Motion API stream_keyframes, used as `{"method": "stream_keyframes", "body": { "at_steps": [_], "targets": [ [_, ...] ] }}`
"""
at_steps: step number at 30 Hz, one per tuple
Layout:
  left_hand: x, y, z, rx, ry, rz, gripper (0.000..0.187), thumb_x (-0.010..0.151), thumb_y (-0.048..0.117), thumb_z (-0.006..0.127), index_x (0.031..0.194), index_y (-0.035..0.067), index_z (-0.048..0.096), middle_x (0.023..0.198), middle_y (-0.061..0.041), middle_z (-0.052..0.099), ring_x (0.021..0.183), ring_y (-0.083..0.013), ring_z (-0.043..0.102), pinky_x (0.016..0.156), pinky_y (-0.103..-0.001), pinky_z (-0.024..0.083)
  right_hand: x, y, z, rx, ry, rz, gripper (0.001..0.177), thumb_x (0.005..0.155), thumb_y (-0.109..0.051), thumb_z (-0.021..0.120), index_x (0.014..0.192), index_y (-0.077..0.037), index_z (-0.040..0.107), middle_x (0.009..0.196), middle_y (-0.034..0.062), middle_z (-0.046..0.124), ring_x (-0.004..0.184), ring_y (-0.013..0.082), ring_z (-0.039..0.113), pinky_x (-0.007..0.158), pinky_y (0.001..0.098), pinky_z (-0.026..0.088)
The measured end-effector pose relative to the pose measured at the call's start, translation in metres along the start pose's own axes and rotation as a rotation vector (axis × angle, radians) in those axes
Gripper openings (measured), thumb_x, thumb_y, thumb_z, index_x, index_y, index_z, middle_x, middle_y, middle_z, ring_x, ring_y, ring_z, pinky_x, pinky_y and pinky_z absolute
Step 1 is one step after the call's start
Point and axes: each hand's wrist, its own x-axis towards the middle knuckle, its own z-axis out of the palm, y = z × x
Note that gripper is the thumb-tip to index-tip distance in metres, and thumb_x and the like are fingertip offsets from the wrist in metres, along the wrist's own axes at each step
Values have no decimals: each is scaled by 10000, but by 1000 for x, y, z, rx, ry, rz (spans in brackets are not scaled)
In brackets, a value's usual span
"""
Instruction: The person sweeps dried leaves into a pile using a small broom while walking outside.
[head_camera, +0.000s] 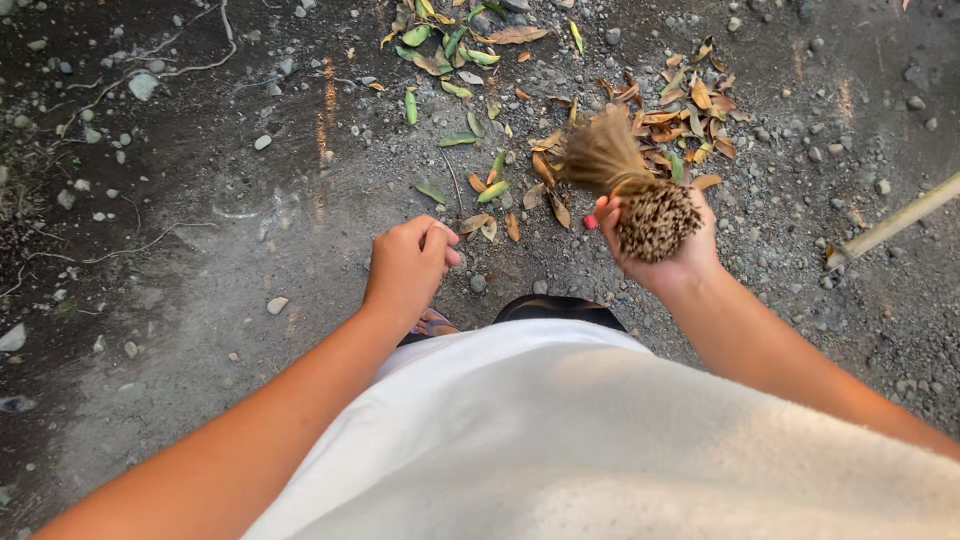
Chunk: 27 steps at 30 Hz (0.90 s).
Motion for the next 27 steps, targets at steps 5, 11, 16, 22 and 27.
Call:
{"method": "stream_keyframes", "body": {
  "at_steps": [5,11,16,22,27],
  "targets": [
    [0,-2,5,-21,-8,8,281,949,174,513,909,32,753,737,-66,775,630,-122,720,611,-292,584,-7,46,-6,31,17,364,558,1061,-399,393,1336,82,465,1137,326,566,812,241,633,630,315,636],
    [-1,-3,4,-19,3,7,270,945,175,529,915,33,757,724,-77,768,610,-129,709,602,-293,585,67,92,-18,-165,21,604,598,1013,-445,391,1368,26,492,1182,359,530,821,263,662,637,324,648],
    [-6,-12,-9,-38,43,11,276,944,169,521,900,28,754,729,-69,771,600,-132,686,572,-297,557,100,26,-19,-323,274,333,713,1033,-544,325,1377,57,496,1202,425,538,804,233,653,561,250,634],
    [-11,-19,-19,-36,109,-1,282,945,175,514,903,37,756,732,-64,774,606,-123,692,564,-293,544,85,1,-23,-559,28,178,522,1008,-411,453,1328,-4,521,1114,227,600,855,286,683,646,326,641],
    [-18,-17,-1,-122,111,-28,285,940,173,518,891,34,762,722,-70,773,616,-126,718,585,-284,578,36,18,-9,-609,47,211,456,976,-378,481,1251,-15,516,1129,211,605,890,307,671,755,406,649]
  ]
}}
